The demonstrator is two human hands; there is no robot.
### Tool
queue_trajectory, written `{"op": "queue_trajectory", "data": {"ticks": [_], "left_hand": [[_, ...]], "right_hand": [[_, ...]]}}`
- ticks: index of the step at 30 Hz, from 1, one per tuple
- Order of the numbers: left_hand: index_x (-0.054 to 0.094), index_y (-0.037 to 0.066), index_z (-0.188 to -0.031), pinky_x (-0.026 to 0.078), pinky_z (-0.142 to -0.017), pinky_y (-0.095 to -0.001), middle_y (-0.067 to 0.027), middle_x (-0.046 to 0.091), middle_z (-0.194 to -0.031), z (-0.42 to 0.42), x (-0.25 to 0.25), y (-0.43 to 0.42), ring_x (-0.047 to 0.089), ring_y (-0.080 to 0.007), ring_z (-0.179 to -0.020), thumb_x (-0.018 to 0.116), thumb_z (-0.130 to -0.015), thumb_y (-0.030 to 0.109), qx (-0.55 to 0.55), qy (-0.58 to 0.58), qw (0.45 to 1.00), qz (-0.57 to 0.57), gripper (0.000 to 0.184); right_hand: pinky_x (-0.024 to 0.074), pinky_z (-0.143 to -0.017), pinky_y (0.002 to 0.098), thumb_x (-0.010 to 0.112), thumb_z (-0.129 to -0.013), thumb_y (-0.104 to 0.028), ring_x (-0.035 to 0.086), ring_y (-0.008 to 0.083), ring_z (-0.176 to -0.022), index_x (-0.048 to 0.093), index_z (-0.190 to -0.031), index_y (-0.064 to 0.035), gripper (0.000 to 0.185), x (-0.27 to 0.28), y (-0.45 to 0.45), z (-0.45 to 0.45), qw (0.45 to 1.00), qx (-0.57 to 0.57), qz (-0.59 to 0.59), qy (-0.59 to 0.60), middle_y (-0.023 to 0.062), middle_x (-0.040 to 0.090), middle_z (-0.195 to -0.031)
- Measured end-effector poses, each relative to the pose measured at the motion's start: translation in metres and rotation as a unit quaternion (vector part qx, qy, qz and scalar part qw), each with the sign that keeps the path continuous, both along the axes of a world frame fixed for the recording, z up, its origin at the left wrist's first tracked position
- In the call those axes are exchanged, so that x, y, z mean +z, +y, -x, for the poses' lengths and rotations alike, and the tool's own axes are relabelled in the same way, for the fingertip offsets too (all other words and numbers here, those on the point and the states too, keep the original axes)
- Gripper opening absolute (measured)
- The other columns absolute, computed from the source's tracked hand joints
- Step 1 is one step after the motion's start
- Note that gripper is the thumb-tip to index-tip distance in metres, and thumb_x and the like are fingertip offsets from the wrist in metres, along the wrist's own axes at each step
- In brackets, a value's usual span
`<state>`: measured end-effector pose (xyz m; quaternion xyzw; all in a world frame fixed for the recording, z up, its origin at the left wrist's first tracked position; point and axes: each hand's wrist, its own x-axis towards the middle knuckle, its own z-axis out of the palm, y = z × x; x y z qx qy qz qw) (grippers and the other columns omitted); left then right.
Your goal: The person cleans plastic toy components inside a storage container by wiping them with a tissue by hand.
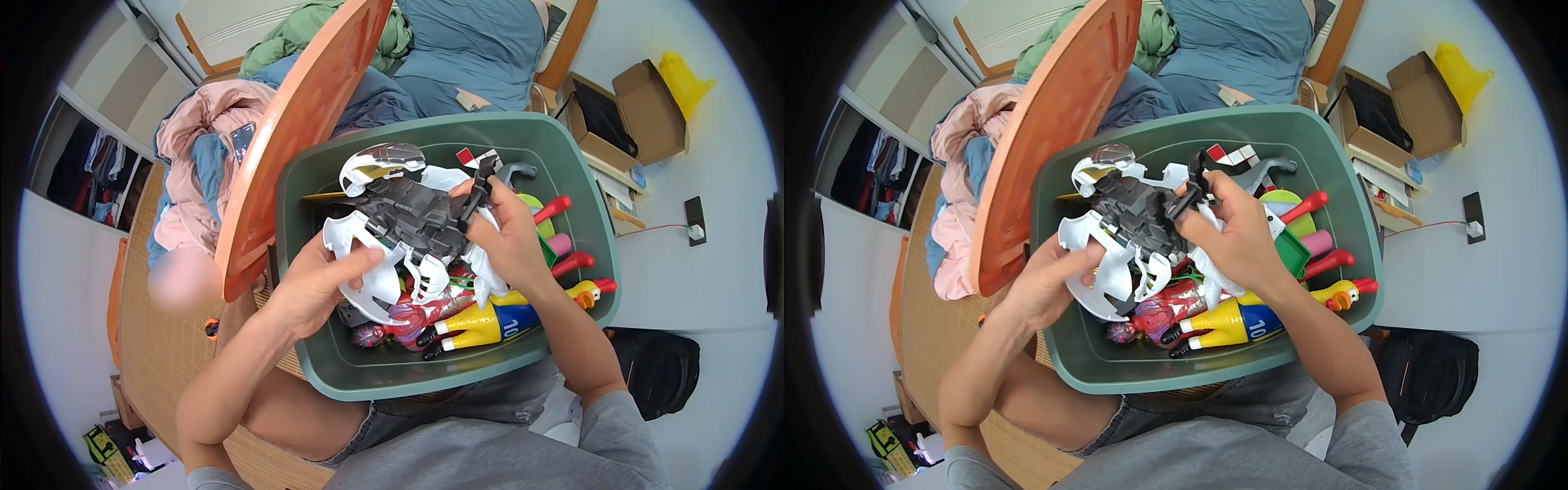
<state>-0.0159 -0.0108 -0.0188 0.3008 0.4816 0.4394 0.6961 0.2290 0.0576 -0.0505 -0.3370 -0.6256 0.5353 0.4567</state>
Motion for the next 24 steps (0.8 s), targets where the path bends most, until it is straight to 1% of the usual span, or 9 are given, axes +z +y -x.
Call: {"op": "queue_trajectory", "data": {"ticks": [2,3,4,7,10,14,17,20,24], "left_hand": [[0.050,0.005,-0.126,0.051,-0.088,-0.0314,-0.0062,0.062,-0.112,0.000,0.002,0.001,0.060,-0.0146,-0.103,0.078,-0.080,0.007,-0.060,0.081,0.995,-0.012,0.054],[0.053,0.003,-0.124,0.051,-0.090,-0.0324,-0.0067,0.062,-0.113,0.006,-0.005,0.004,0.061,-0.0157,-0.104,0.078,-0.077,0.002,-0.065,0.098,0.993,-0.025,0.054],[0.054,0.002,-0.124,0.051,-0.092,-0.0327,-0.0080,0.062,-0.114,0.013,-0.007,0.009,0.061,-0.0165,-0.104,0.078,-0.077,0.002,-0.091,0.105,0.990,-0.024,0.053],[0.055,0.002,-0.127,0.050,-0.092,-0.0326,-0.0075,0.063,-0.114,0.025,-0.006,0.017,0.062,-0.0170,-0.104,0.079,-0.076,0.002,-0.137,0.094,0.984,-0.062,0.056],[0.046,0.002,-0.138,0.048,-0.096,-0.0342,-0.0088,0.059,-0.123,0.028,-0.006,0.020,0.058,-0.0182,-0.111,0.079,-0.078,0.009,-0.120,0.083,0.988,-0.042,0.069],[0.031,0.003,-0.149,0.040,-0.103,-0.0348,-0.0095,0.050,-0.137,0.028,-0.005,0.022,0.050,-0.0193,-0.121,0.076,-0.081,0.028,-0.082,0.015,0.991,-0.101,0.086],[0.043,0.002,-0.142,0.041,-0.101,-0.0333,-0.0069,0.056,-0.130,0.024,-0.004,0.017,0.051,-0.0159,-0.118,0.081,-0.077,0.023,-0.102,0.006,0.989,-0.109,0.078],[0.053,-0.002,-0.132,0.048,-0.091,-0.0291,-0.0070,0.061,-0.121,0.007,0.004,0.009,0.057,-0.0126,-0.107,0.085,-0.073,0.012,-0.103,0.117,0.980,-0.120,0.068],[0.056,-0.008,-0.122,0.051,-0.084,-0.0274,-0.0095,0.065,-0.108,0.002,-0.004,0.002,0.061,-0.0128,-0.093,0.086,-0.074,0.016,-0.074,0.055,0.996,-0.021,0.062]], "right_hand": [[0.0461,-0.085,0.0246,0.061,-0.089,-0.006,0.056,0.0073,-0.096,0.058,-0.110,-0.0002,0.023,-0.004,0.000,-0.003,1.000,0.000,0.004,-0.002,0.0012,0.061,-0.102],[0.0482,-0.084,0.0259,0.056,-0.090,-0.007,0.059,0.0094,-0.093,0.058,-0.111,-0.0004,0.022,-0.006,0.003,-0.004,0.994,-0.013,0.082,0.071,0.0036,0.063,-0.101],[0.0502,-0.083,0.0271,0.050,-0.091,-0.008,0.062,0.0116,-0.091,0.058,-0.112,-0.0006,0.023,-0.005,0.006,-0.003,0.976,-0.025,0.160,0.144,0.0060,0.064,-0.099],[0.0519,-0.074,0.0255,0.049,-0.092,-0.014,0.064,0.0120,-0.083,0.058,-0.111,-0.0023,0.024,-0.001,0.010,-0.006,0.972,-0.019,0.176,0.152,0.0063,0.065,-0.097],[0.0514,-0.072,0.0250,0.053,-0.091,-0.018,0.064,0.0121,-0.081,0.061,-0.109,-0.0024,0.025,-0.002,0.013,-0.006,0.971,-0.019,0.189,0.148,0.0068,0.066,-0.094],[0.0498,-0.080,0.0240,0.045,-0.096,-0.020,0.064,0.0110,-0.087,0.065,-0.109,-0.0008,0.030,0.003,0.014,-0.011,0.950,0.047,0.284,0.118,0.0045,0.067,-0.097],[0.0502,-0.080,0.0251,0.048,-0.093,-0.026,0.064,0.0121,-0.089,0.069,-0.109,-0.0012,0.036,0.003,0.014,-0.009,0.918,0.043,0.387,0.082,0.0062,0.068,-0.100],[0.0500,-0.082,0.0256,0.049,-0.094,-0.025,0.064,0.0123,-0.092,0.069,-0.109,-0.0011,0.035,0.006,0.010,-0.004,0.930,0.066,0.362,0.016,0.0070,0.069,-0.102],[0.0493,-0.086,0.0257,0.046,-0.095,-0.022,0.064,0.0127,-0.095,0.068,-0.113,-0.0016,0.035,0.016,0.012,-0.005,0.951,0.087,0.293,-0.041,0.0086,0.068,-0.109]]}}
